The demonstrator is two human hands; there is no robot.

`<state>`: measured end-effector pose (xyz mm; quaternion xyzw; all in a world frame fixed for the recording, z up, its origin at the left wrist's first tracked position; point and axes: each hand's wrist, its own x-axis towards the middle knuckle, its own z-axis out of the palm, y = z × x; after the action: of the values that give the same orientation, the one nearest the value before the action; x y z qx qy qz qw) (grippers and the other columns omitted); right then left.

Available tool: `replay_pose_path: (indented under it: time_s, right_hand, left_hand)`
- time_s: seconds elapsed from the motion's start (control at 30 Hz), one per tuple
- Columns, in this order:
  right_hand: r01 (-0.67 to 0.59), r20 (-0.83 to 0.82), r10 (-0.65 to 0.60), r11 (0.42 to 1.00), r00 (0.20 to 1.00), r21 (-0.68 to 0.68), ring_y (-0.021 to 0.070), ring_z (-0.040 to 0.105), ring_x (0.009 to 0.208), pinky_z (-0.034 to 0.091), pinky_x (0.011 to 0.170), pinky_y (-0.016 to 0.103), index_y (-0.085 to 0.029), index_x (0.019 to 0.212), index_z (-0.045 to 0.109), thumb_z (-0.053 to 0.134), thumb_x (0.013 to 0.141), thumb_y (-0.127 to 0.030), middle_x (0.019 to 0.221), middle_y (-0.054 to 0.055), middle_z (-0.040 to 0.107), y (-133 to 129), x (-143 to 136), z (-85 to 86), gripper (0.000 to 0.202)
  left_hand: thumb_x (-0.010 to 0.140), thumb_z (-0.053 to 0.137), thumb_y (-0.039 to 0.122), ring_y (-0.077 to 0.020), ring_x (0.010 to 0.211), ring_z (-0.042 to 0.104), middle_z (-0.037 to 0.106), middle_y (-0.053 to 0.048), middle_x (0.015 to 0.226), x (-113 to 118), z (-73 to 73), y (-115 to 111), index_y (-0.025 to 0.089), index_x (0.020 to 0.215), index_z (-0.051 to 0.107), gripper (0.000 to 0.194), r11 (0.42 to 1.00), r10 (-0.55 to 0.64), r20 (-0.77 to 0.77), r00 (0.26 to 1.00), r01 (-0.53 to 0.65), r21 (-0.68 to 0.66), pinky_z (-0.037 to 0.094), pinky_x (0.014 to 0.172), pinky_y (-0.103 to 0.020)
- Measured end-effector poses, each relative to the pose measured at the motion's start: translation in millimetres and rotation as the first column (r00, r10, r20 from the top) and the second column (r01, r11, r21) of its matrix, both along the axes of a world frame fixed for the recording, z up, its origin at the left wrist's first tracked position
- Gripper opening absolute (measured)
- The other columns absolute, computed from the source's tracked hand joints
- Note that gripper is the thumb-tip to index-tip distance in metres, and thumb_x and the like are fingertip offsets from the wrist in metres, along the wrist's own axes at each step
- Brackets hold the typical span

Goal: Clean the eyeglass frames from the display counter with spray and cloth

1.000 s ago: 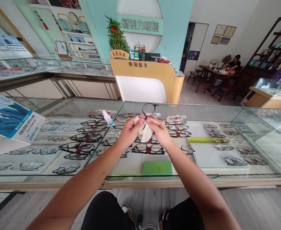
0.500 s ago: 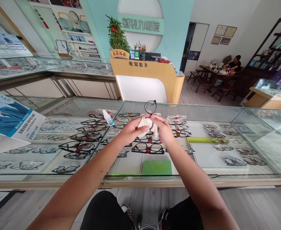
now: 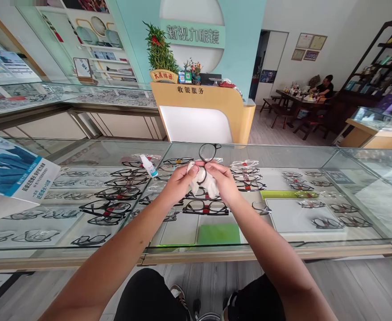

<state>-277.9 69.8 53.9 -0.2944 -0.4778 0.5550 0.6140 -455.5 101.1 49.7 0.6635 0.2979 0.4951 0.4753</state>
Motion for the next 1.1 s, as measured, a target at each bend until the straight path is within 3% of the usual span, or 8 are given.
replay_pose_path:
  time_s: [0.13, 0.23, 0.37, 0.6, 0.77, 0.93, 1.0, 1.1]
  right_hand:
    - [0.047, -0.012, -0.047, 0.999, 0.999, -0.003, 0.0288, 0.076, 0.111, 0.061, 0.097, 0.038, -0.028, 0.087, 0.094, 0.101, 0.076, -0.066, 0.112, 0.005, 0.086, -1.0, 3.3, 5.3, 0.040]
    - [0.039, 0.025, -0.039, 0.999, 0.999, 0.017, 0.0273, 0.074, 0.110, 0.059, 0.093, 0.038, -0.028, 0.091, 0.094, 0.100, 0.079, -0.070, 0.115, 0.006, 0.085, 0.1, 4.0, 1.8, 0.044]
    - [0.033, 0.088, -0.039, 0.997, 0.995, 0.069, 0.0264, 0.071, 0.109, 0.058, 0.098, 0.040, -0.029, 0.095, 0.095, 0.099, 0.080, -0.075, 0.110, 0.005, 0.081, 1.7, 2.6, -5.2, 0.049]
    - [0.049, 0.085, -0.061, 0.990, 0.995, 0.130, 0.0295, 0.068, 0.126, 0.055, 0.117, 0.045, -0.032, 0.093, 0.096, 0.101, 0.082, -0.074, 0.115, 0.006, 0.080, -0.5, 1.1, -1.9, 0.044]
    - [0.159, -0.098, -0.150, 0.983, 0.984, 0.089, 0.0286, 0.071, 0.125, 0.057, 0.117, 0.046, -0.032, 0.095, 0.093, 0.103, 0.080, -0.066, 0.128, 0.006, 0.085, 7.4, 17.4, 5.1, 0.039]
    - [0.209, -0.088, -0.203, 0.975, 0.975, 0.069, 0.0292, 0.074, 0.124, 0.060, 0.106, 0.042, -0.030, 0.098, 0.088, 0.097, 0.084, -0.065, 0.134, 0.008, 0.086, 12.5, 33.4, 13.6, 0.039]
    - [0.173, -0.063, -0.169, 0.983, 0.984, 0.061, 0.0288, 0.076, 0.119, 0.060, 0.105, 0.042, -0.029, 0.095, 0.086, 0.094, 0.086, -0.065, 0.128, 0.008, 0.087, 10.5, 33.8, 17.0, 0.038]
    - [0.116, -0.048, -0.113, 0.991, 0.992, 0.061, 0.0273, 0.078, 0.108, 0.061, 0.105, 0.042, -0.029, 0.090, 0.084, 0.093, 0.087, -0.063, 0.108, 0.007, 0.088, 7.2, 31.0, 20.1, 0.035]
  left_hand:
    - [0.089, 0.088, 0.085, -0.0221, 0.088, 0.067, 0.078, -0.006, 0.097, -4.1, 2.5, -0.8, 0.019, 0.109, 0.083, 0.068, 0.991, -0.137, -0.077, 0.988, 0.136, -0.019, 0.055, 0.082, -0.033]
    - [0.081, 0.098, 0.078, -0.0194, 0.084, 0.065, 0.077, -0.004, 0.097, -1.2, 1.8, -2.5, 0.018, 0.118, 0.081, 0.073, 0.983, -0.165, -0.020, 0.986, 0.163, -0.081, 0.052, 0.077, -0.030]
    - [0.074, 0.101, 0.082, -0.0166, 0.078, 0.062, 0.075, -0.001, 0.092, 4.0, 0.4, -4.4, 0.019, 0.121, 0.080, 0.082, 0.988, -0.097, 0.092, 0.991, 0.108, -0.113, 0.051, 0.074, -0.029]
    - [0.084, 0.082, 0.098, -0.0171, 0.079, 0.062, 0.072, -0.001, 0.084, 7.2, -10.8, -0.2, 0.021, 0.102, 0.083, 0.079, 0.997, 0.043, 0.092, 0.995, -0.037, -0.066, 0.052, 0.075, -0.030]
    - [0.075, 0.094, 0.093, -0.0175, 0.085, 0.068, 0.076, -0.001, 0.089, 7.3, -15.2, 14.3, 0.022, 0.098, 0.080, 0.075, 0.976, 0.137, 0.253, 0.958, -0.086, -0.202, 0.056, 0.078, -0.029]
    - [0.058, 0.110, 0.076, -0.0213, 0.102, 0.078, 0.083, -0.004, 0.109, 1.5, 1.5, 21.4, 0.024, 0.108, 0.079, 0.079, 0.957, 0.233, 0.470, 0.851, -0.116, -0.266, 0.062, 0.090, -0.031]
    - [0.057, 0.111, 0.072, -0.0194, 0.091, 0.076, 0.082, -0.003, 0.101, -1.5, 7.1, 19.7, 0.023, 0.103, 0.076, 0.075, 0.951, 0.260, 0.455, 0.852, -0.144, -0.274, 0.060, 0.081, -0.029]
    - [0.061, 0.108, 0.066, -0.0135, 0.064, 0.062, 0.068, 0.003, 0.075, -5.4, 10.7, 15.1, 0.023, 0.086, 0.067, 0.065, 0.941, 0.282, 0.363, 0.888, -0.182, -0.284, 0.049, 0.061, -0.027]
